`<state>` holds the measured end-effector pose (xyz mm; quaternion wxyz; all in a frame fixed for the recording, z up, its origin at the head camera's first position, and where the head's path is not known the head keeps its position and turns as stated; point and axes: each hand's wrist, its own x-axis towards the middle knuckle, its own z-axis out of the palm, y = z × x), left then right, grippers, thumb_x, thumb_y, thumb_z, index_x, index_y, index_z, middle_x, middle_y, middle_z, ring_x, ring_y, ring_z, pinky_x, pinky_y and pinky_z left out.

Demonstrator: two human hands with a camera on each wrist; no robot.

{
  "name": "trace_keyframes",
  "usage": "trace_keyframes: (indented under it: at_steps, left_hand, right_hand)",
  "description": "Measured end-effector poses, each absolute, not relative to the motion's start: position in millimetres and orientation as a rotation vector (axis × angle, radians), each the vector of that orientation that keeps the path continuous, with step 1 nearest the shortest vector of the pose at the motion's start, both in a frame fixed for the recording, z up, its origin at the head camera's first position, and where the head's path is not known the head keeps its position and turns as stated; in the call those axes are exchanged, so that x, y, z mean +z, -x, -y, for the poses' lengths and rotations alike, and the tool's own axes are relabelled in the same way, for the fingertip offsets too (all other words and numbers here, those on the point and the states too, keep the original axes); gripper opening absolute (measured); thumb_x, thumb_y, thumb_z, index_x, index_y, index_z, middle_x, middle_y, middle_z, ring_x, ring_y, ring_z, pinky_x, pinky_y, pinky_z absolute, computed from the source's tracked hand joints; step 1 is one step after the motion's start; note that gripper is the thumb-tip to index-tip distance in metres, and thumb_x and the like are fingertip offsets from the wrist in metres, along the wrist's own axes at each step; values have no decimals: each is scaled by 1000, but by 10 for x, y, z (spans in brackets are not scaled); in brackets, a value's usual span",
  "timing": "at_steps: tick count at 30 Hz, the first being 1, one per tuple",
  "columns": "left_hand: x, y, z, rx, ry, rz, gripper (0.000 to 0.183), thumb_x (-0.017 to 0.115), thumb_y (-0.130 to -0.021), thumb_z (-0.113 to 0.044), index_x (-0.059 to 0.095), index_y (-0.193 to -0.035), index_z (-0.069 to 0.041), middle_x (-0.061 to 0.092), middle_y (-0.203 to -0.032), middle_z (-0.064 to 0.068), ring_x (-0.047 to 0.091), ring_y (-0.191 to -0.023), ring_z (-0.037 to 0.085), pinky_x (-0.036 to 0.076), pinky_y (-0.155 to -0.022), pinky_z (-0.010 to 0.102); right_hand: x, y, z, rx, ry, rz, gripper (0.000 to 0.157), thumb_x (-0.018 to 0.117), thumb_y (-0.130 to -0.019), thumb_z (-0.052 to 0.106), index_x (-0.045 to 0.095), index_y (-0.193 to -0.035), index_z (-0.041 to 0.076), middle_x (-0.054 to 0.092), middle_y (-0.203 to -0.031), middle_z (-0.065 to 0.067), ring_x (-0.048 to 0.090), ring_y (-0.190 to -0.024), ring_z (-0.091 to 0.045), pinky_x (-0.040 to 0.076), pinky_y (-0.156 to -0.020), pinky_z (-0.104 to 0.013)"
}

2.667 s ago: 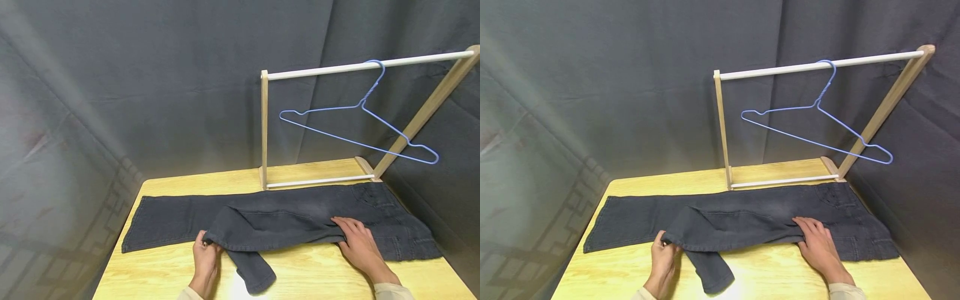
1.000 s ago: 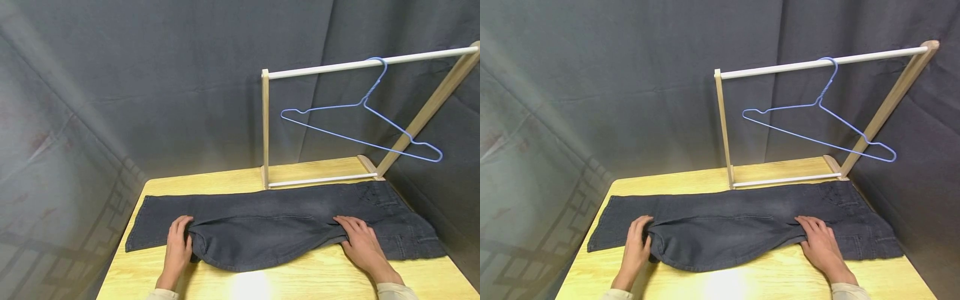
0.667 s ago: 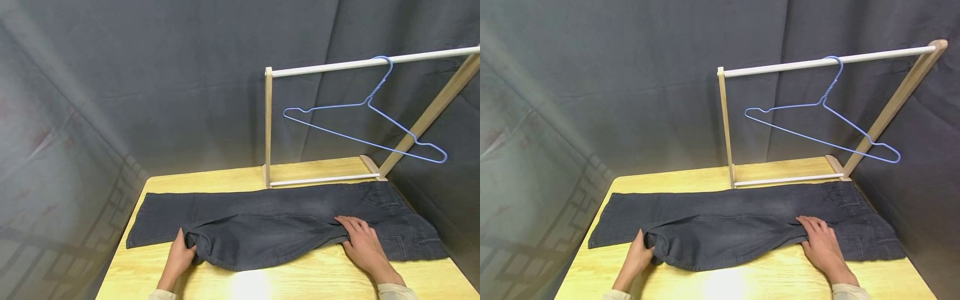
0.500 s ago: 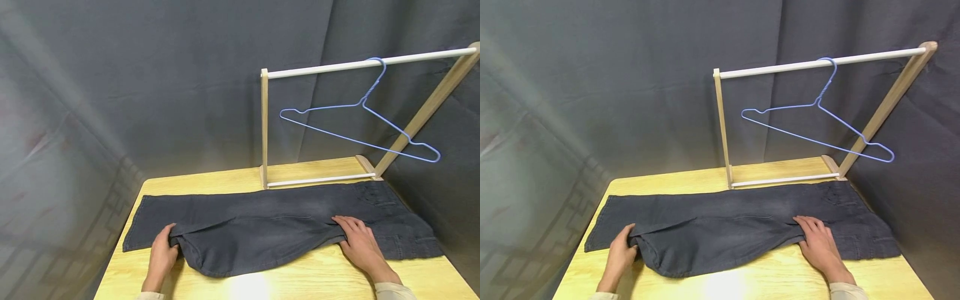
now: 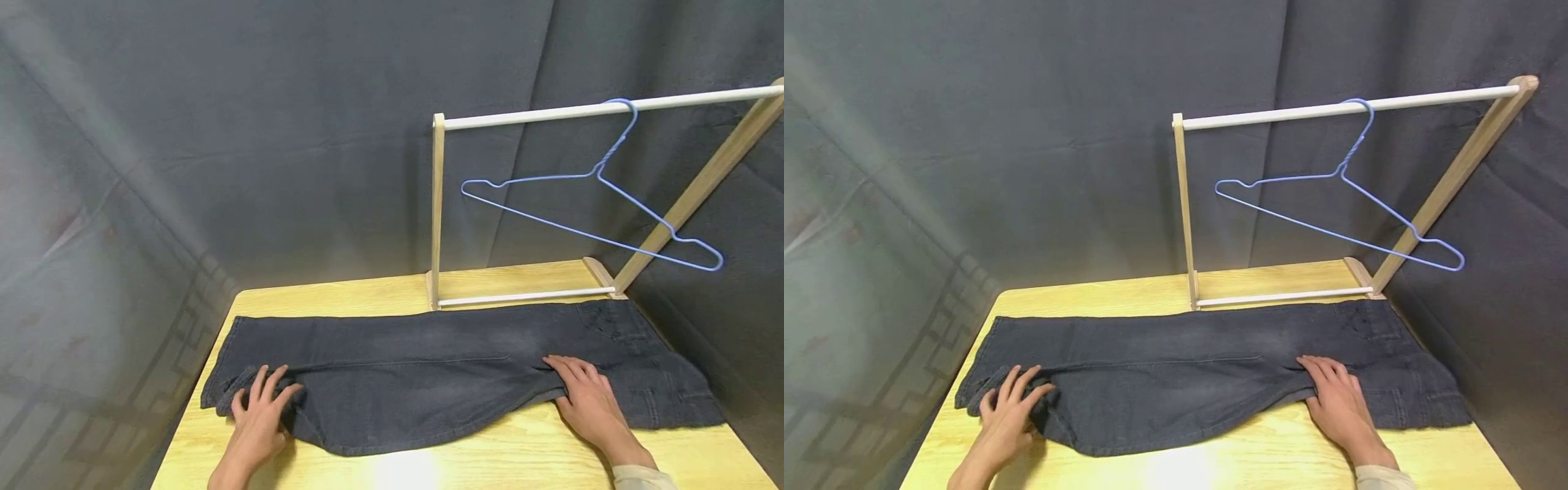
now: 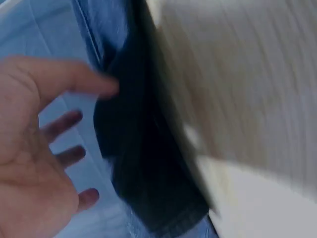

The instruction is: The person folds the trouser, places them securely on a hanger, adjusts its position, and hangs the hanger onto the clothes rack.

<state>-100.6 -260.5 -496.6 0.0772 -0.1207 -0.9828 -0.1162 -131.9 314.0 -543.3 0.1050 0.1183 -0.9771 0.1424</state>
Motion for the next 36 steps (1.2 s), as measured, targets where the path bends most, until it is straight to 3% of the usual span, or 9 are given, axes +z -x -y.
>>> trace_keyframes:
  at_steps: [4, 7, 11, 15, 20, 25, 27, 31, 36]
  left_hand:
    - [-5022, 1012, 2479, -444, 605, 3025, 44, 84, -68, -30, 66, -107, -27, 60, -122, -5, 51, -120, 27, 33, -92, 62]
    - [-5058, 1015, 2428, -521, 735, 3093, 38, 78, -70, -45, 65, -102, -29, 62, -111, -11, 58, -104, 19, 41, -86, 56]
    - [-5066, 1012, 2419, -441, 765, 3072, 19, 75, -77, -35, 58, -83, -32, 55, -89, -18, 52, -84, 7, 39, -79, 45]
    - [-4980, 964, 2473, -388, 702, 2859, 27, 76, -78, -20, 51, -78, -31, 42, -71, -24, 41, -68, -6, 31, -74, 32]
    - [-4765, 920, 2580, -328, 635, 2555, 5, 66, -85, -27, 62, -85, -24, 49, -73, -19, 40, -67, -2, 20, -71, 28]
    - [-4636, 912, 2648, -295, 469, 2765, 10, 69, -84, -31, 63, -88, -24, 56, -73, -15, 40, -67, 4, 18, -69, 31]
    - [-4634, 908, 2681, -355, 336, 3029, 17, 69, -84, -35, 66, -94, -22, 65, -86, -9, 54, -80, 11, 31, -75, 39]
    - [-4691, 892, 2780, -571, 146, 3445, 21, 66, -86, -37, 65, -95, -18, 65, -102, 4, 57, -100, 32, 34, -81, 55]
    - [-4711, 841, 2939, -454, 320, 3342, 11, 62, -89, -12, 62, -100, -14, 57, -77, -7, 44, -66, 10, 19, -67, 40]
  right_hand:
    - [-5428, 1310, -3148, 432, -344, 2892, 62, 62, -79, 6, 47, -138, 15, 49, -133, -12, 40, -120, -34, 34, -84, -50]
    - [-5432, 1305, -3158, 416, -343, 2879, 63, 64, -77, 7, 47, -137, 14, 50, -133, -11, 40, -120, -34, 35, -83, -49]
    - [-5450, 1300, -3168, 391, -343, 2858, 62, 63, -76, 5, 49, -136, 12, 51, -132, -11, 41, -119, -34, 35, -83, -49]
    - [-5443, 1314, -3158, 389, -345, 2826, 58, 59, -75, 2, 51, -132, 11, 52, -130, -12, 42, -120, -33, 36, -87, -50]
    - [-5426, 1313, -3147, 399, -336, 2771, 52, 58, -75, 1, 55, -126, 10, 56, -127, -12, 44, -121, -32, 36, -89, -47]
    - [-5413, 1280, -3172, 417, -327, 2798, 49, 65, -78, 7, 55, -126, 11, 54, -129, -12, 44, -121, -32, 34, -92, -47]
    - [-5413, 1269, -3191, 426, -332, 2817, 50, 67, -79, 9, 54, -127, 11, 53, -130, -12, 43, -121, -32, 33, -93, -47]
    - [-5425, 1270, -3223, 437, -351, 2839, 52, 70, -79, 11, 53, -128, 11, 52, -131, -12, 43, -122, -33, 33, -94, -48]
    - [-5428, 1300, -3258, 505, -340, 2841, 51, 77, -74, 19, 57, -121, 14, 53, -131, -10, 43, -121, -31, 28, -91, -49]
